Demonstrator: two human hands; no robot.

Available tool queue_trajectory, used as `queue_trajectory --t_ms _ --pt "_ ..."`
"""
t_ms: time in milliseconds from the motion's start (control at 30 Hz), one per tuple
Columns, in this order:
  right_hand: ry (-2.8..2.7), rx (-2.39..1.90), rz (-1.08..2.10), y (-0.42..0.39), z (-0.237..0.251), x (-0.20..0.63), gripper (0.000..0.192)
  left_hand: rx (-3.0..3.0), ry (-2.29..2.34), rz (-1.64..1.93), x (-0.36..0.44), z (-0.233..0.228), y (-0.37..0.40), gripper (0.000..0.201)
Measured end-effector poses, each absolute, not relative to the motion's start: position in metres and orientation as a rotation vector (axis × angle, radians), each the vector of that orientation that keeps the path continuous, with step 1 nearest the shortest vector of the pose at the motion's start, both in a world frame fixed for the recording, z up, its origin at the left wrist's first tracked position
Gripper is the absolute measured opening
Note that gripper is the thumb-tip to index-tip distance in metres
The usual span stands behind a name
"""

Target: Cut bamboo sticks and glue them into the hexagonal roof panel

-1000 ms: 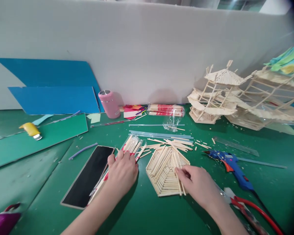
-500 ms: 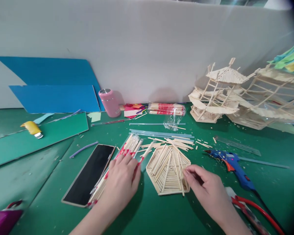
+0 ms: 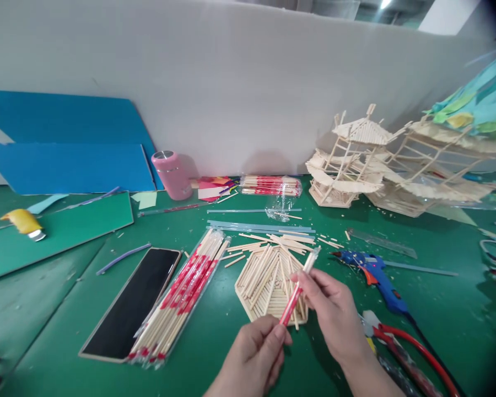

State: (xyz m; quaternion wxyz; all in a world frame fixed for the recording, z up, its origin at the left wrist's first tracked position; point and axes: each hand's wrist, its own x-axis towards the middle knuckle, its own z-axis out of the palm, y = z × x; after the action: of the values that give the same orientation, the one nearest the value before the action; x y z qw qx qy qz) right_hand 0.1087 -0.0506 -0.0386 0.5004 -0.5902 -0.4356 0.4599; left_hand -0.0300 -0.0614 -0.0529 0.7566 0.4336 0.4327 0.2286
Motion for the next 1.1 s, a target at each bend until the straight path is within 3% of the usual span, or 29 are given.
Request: queue_trajectory --t_ms 367,600,800,1100 --pt "-1.094 -1.359 1.287 -0.066 -0.042 0.088 0.035 0.996 1.048 0.669 -0.026 -0.045 -0.065 0.039" --pt "-1.151 -1.250 1.348 -0.070 -0.039 0.098 0.028 1.106 1.017 0.576 -0.036 -0.039 -0.059 0.036" --pt "-1.008 -1.282 1.063 -0.066 -0.032 0.135 0.026 1.322 0.940 0.401 -0.045 -0.024 -0.057 0.036" --pt "-1.200 -1.305 0.972 -0.080 -0.029 0.137 0.022 1.522 0.974 0.448 -0.051 -0.021 -0.061 0.034"
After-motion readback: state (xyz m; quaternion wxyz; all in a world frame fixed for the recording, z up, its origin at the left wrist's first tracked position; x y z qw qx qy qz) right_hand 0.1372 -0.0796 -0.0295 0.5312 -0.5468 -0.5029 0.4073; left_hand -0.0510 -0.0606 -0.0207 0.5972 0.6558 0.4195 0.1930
